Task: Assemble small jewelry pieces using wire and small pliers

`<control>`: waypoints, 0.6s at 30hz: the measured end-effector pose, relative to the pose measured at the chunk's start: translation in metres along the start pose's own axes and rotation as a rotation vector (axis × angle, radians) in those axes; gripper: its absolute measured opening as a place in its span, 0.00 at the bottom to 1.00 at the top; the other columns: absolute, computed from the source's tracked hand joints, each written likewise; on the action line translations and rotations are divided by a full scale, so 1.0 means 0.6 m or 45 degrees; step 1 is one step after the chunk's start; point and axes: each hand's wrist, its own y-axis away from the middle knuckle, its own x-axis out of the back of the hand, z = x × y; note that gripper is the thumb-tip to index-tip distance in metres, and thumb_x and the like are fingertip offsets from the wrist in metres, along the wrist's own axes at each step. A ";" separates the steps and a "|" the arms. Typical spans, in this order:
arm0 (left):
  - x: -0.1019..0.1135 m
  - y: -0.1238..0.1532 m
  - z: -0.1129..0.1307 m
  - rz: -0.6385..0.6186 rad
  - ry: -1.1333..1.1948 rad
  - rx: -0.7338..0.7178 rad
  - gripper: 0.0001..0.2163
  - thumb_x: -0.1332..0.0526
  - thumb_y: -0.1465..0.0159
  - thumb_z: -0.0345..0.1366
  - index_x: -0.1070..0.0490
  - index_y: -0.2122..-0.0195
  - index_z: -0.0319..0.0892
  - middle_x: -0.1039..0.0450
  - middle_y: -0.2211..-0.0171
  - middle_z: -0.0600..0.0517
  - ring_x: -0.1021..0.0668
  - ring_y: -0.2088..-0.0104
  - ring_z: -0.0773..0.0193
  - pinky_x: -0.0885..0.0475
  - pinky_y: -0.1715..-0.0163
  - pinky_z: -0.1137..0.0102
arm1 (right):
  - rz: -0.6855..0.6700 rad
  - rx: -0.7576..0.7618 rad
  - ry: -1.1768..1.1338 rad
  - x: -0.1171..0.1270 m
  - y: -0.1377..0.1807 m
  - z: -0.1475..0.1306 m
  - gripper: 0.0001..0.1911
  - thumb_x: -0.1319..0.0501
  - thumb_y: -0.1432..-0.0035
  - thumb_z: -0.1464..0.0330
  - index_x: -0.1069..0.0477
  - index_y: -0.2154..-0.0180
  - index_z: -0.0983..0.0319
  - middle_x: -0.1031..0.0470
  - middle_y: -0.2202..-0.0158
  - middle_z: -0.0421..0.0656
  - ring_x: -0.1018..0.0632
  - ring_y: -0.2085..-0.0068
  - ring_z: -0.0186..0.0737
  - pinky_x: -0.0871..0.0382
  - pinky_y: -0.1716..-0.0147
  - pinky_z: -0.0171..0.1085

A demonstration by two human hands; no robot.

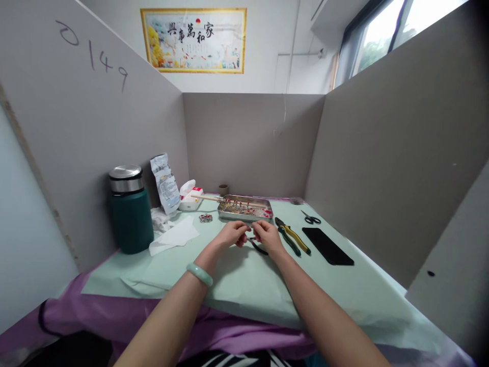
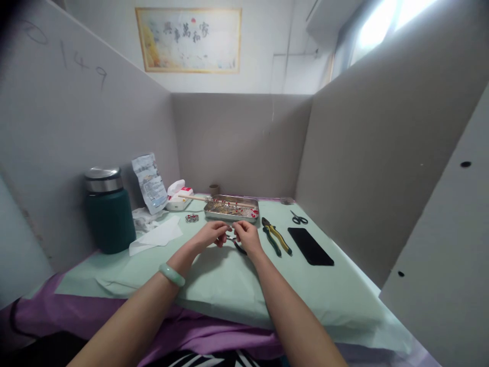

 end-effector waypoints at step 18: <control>0.012 -0.017 -0.043 0.330 0.322 -0.128 0.05 0.43 0.45 0.35 0.36 0.72 0.39 0.28 0.72 0.51 0.35 0.82 0.74 0.39 0.80 0.75 | -0.143 0.255 1.139 0.001 0.017 0.011 0.06 0.43 0.48 0.68 0.29 0.70 0.62 0.28 0.65 0.45 0.32 0.60 0.42 0.44 0.61 0.38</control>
